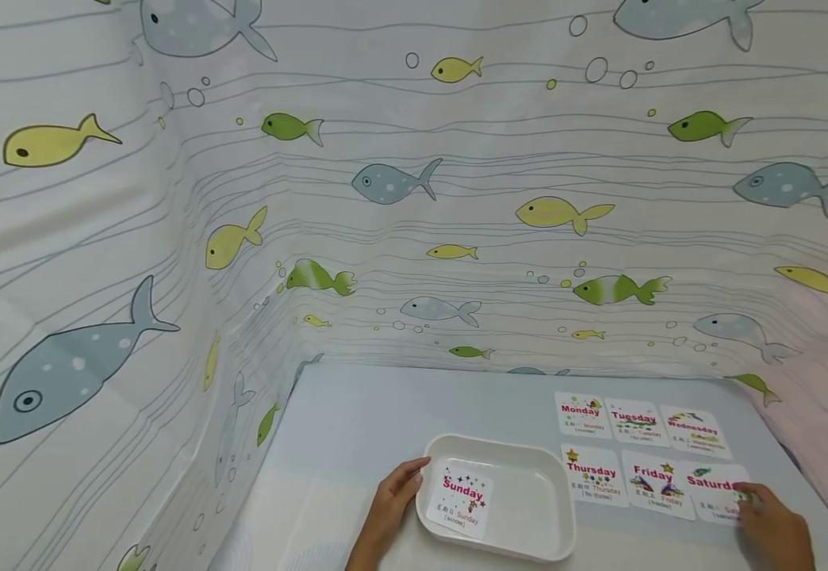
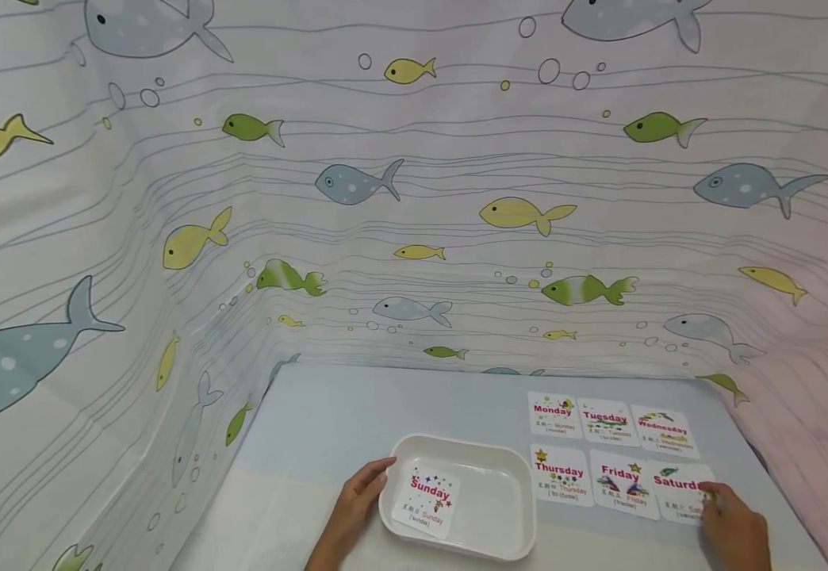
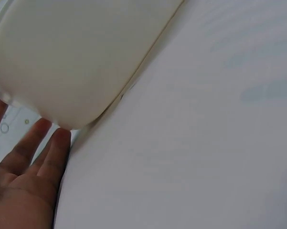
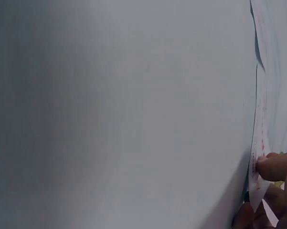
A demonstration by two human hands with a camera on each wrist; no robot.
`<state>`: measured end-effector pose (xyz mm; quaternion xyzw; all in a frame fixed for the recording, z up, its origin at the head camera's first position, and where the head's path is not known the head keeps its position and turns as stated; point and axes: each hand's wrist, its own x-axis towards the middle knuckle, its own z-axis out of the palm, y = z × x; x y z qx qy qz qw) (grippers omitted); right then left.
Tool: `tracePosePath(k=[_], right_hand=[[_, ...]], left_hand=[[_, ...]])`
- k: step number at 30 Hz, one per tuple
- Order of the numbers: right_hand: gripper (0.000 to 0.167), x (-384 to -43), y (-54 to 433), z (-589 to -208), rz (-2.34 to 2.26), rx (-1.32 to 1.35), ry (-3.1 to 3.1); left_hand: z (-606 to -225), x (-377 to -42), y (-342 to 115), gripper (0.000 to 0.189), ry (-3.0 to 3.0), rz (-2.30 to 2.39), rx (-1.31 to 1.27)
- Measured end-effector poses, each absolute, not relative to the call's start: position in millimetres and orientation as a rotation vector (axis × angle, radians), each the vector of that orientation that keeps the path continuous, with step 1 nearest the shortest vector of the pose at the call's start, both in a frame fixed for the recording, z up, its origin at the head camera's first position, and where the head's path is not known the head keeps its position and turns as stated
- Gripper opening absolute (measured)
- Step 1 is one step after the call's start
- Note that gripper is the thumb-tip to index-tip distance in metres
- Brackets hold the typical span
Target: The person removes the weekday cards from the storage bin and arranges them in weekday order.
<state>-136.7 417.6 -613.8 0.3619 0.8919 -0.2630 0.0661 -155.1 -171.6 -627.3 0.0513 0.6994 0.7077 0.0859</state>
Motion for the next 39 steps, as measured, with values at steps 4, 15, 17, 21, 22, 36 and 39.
tracePosePath(k=[4, 15, 17, 21, 22, 36, 39], right_hand=[[0.04, -138.0, 416.7, -620.3, -0.661, 1.017, 2.76], [0.037, -136.9, 410.3, -614.4, -0.593, 1.001, 2.755], [0.036, -136.3, 406.1, -612.1, -0.578, 1.015, 2.778], [0.034, -136.1, 401.1, -608.9, -0.527, 1.016, 2.801], [0.033, -136.0, 400.7, -609.1, -0.515, 1.014, 2.806], [0.034, -135.3, 401.8, -616.9, -0.517, 1.046, 2.805], [0.037, -135.1, 404.3, -614.9, -0.561, 1.034, 2.787]], left_hand=[[-628.6, -154.8, -172.3, 0.036, 2.09, 2.108, 0.16], [-630.6, -155.7, -171.7, 0.037, 2.049, 2.122, 0.167], [-631.0, -156.0, -171.7, 0.037, 2.053, 2.119, 0.161], [-631.9, -156.9, -172.3, 0.038, 2.057, 2.113, 0.154], [-632.1, -157.0, -172.5, 0.038, 2.056, 2.114, 0.157], [-630.6, -157.2, -171.8, 0.037, 2.051, 2.115, 0.155], [-631.3, -157.0, -172.0, 0.037, 2.04, 2.124, 0.159]])
